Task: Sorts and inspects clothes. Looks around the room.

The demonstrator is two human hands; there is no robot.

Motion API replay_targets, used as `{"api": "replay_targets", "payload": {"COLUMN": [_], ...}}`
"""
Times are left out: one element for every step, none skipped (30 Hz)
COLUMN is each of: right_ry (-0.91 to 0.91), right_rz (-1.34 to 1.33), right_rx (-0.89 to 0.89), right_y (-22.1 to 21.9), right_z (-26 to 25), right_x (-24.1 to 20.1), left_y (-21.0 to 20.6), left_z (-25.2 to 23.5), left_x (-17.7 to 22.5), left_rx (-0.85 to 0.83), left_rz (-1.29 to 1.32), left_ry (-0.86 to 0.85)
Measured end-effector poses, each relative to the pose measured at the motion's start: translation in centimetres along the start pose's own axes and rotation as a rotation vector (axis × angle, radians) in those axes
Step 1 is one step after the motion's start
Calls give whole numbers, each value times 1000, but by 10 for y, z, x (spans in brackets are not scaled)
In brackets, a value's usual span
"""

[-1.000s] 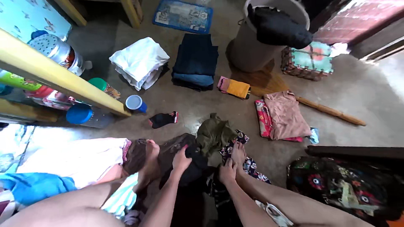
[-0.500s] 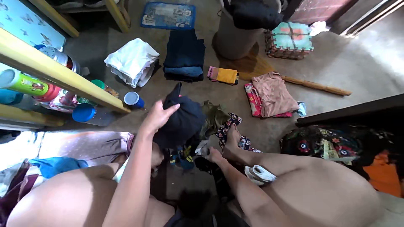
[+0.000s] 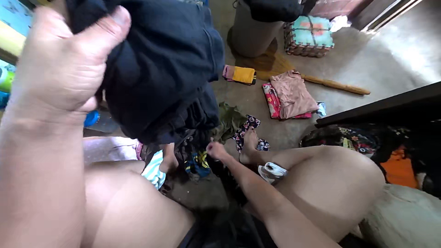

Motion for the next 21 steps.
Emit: {"api": "replay_targets", "payload": {"right_ry": [11, -26, -108, -172, -216, -241, -256, -266, -271, -263, -250, -225, -187, -129, -57, 8, 74, 148, 241, 362, 493], "right_rz": [7, 15, 9, -8, -29, -45, -48, -48, -50, -65, -97, -145, -194, -232, -248, -239, -213, -180, -147, -121, -106], "right_rx": [-96, -176, -256, -296, -304, -280, -235, -175, -105, -29, 36, 99, 157, 213, 270, 310, 330, 321, 294, 261, 214], "right_y": [-28, -54, -75, -94, -108, -115, -118, -117, -110, -100, -88, -75, -59, -41, -19, 6, 32, 55, 76, 95, 111], "right_z": [0, 0, 6, 11, 15, 17, 17, 16, 18, 19, 21, 21, 20, 18, 15, 13, 14, 16, 21, 29, 43], "right_x": [9, 20, 27, 34, 40, 41, 39, 35, 27, 17, 6, -7, -19, -31, -44, -62, -84, -109, -139, -173, -208], "left_y": [7, 12, 15, 16, 15, 13, 11, 10, 9, 9, 8, 7, 5, 5, 6, 7, 7, 6, 2, -3, -11], "left_z": [-4, -8, -10, -9, -7, -6, -6, -5, -4, -1, 3, 8, 14, 19, 21, 20, 18, 15, 13, 11, 9], "left_x": [-9, -18, -26, -32, -37, -39, -40, -43, -47, -54, -62, -71, -82, -93, -103, -112, -115, -114, -112, -110, -108], "left_rx": [20, 32, 28, 14, -6, -26, -57, -105, -167, -243, -339, -449, -551, -628, -671, -682, -666, -644, -621, -601, -602], "left_rz": [4, 0, -16, -33, -44, -62, -88, -120, -164, -226, -287, -367, -457, -564, -663, -748, -782, -780, -753, -712, -677], "left_ry": [-16, -25, -30, -30, -22, -13, -5, 12, 36, 59, 69, 72, 90, 134, 185, 207, 210, 198, 180, 164, 165]}}
Point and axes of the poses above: each hand's wrist, its own z-axis away from the middle knuckle, its own y-axis out of the back of the hand, x = y × z, the point moved 9 cm from there along -z, towards the middle knuckle, and after that the axes turned 4 degrees about -z, right-handed, at the moved point
